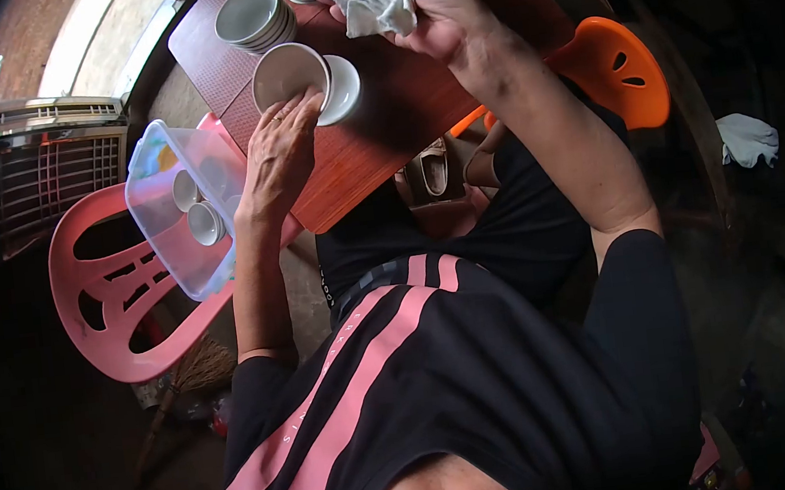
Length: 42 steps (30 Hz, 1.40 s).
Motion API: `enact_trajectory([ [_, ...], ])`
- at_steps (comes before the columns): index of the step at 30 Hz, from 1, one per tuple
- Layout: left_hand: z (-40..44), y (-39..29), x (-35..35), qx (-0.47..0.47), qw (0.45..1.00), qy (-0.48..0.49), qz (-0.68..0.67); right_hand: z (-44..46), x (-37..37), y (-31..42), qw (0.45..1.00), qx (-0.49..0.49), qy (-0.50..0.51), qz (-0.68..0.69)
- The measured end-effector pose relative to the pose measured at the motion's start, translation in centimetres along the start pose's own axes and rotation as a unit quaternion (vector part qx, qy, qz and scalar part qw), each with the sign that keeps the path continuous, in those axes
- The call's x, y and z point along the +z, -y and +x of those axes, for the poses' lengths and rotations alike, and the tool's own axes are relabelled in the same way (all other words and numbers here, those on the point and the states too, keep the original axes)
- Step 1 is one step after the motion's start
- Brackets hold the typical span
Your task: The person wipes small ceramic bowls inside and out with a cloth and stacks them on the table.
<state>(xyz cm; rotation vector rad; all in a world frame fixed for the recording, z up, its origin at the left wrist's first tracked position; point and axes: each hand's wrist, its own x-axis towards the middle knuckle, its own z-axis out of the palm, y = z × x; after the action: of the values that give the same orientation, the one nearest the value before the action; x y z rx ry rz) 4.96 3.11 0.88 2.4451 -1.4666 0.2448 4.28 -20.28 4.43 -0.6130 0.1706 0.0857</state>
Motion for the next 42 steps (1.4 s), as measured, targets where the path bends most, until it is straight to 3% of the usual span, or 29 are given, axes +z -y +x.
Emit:
enact_trajectory([
  [11, 0.5, 0.9, 2.7, 0.025, 0.994, 0.106, -0.026, -2.7, -1.7, 1.6, 0.997, -0.023, 0.059, 0.033],
  [19, 0.9, 0.9, 2.5, 0.028, 0.992, 0.124, -0.025, -2.7, -2.7, 2.7, 0.993, -0.026, 0.108, 0.050],
  [23, 0.9, 1.2, 2.8, 0.046, 0.993, 0.102, -0.047, -1.6, -3.6, 3.5, 0.983, 0.018, 0.177, 0.054],
  [26, 0.8, 1.2, 2.3, 0.029, 0.985, 0.152, -0.079, 0.8, -2.9, 3.0, 0.963, 0.086, 0.250, 0.058],
  [28, 0.6, 0.6, 2.3, 0.020, 0.994, 0.108, -0.010, 0.6, -2.1, 3.6, 0.926, 0.187, 0.295, 0.147],
  [29, 0.0, 0.6, 3.3, -0.002, 0.997, 0.072, 0.032, 0.0, -0.9, 2.9, 0.980, 0.111, 0.112, 0.119],
  [30, -0.1, 0.5, 2.7, -0.013, 0.999, 0.044, 0.018, 0.4, -1.6, 3.1, 0.951, 0.170, 0.195, 0.171],
  [31, -0.3, 0.5, 1.9, -0.021, 1.000, 0.017, 0.002, 0.7, -2.3, 3.2, 0.955, 0.163, 0.184, 0.167],
  [34, -3.0, 2.9, -0.8, -0.095, 0.983, -0.152, -0.028, -0.1, -1.0, 3.0, 0.971, 0.134, 0.115, 0.163],
  [36, -6.4, 5.3, -2.5, -0.271, 0.936, -0.222, 0.022, -0.4, -0.8, 2.9, 0.973, 0.124, 0.112, 0.162],
  [37, -8.6, 7.6, -2.9, -0.402, 0.901, -0.158, 0.042, -0.2, -1.0, 2.9, 0.972, 0.127, 0.113, 0.161],
  [39, -12.8, 11.8, -4.2, -0.545, 0.836, -0.019, 0.054, 0.0, -1.7, 2.7, 0.949, 0.175, 0.149, 0.216],
  [41, -19.1, 18.0, -1.4, -0.598, 0.788, 0.136, 0.054, 0.2, -2.2, 2.4, 0.966, 0.156, 0.096, 0.182],
  [42, -20.3, 18.5, -0.4, -0.586, 0.796, 0.145, 0.046, 0.3, -2.5, 2.1, 0.973, 0.148, 0.086, 0.153],
])
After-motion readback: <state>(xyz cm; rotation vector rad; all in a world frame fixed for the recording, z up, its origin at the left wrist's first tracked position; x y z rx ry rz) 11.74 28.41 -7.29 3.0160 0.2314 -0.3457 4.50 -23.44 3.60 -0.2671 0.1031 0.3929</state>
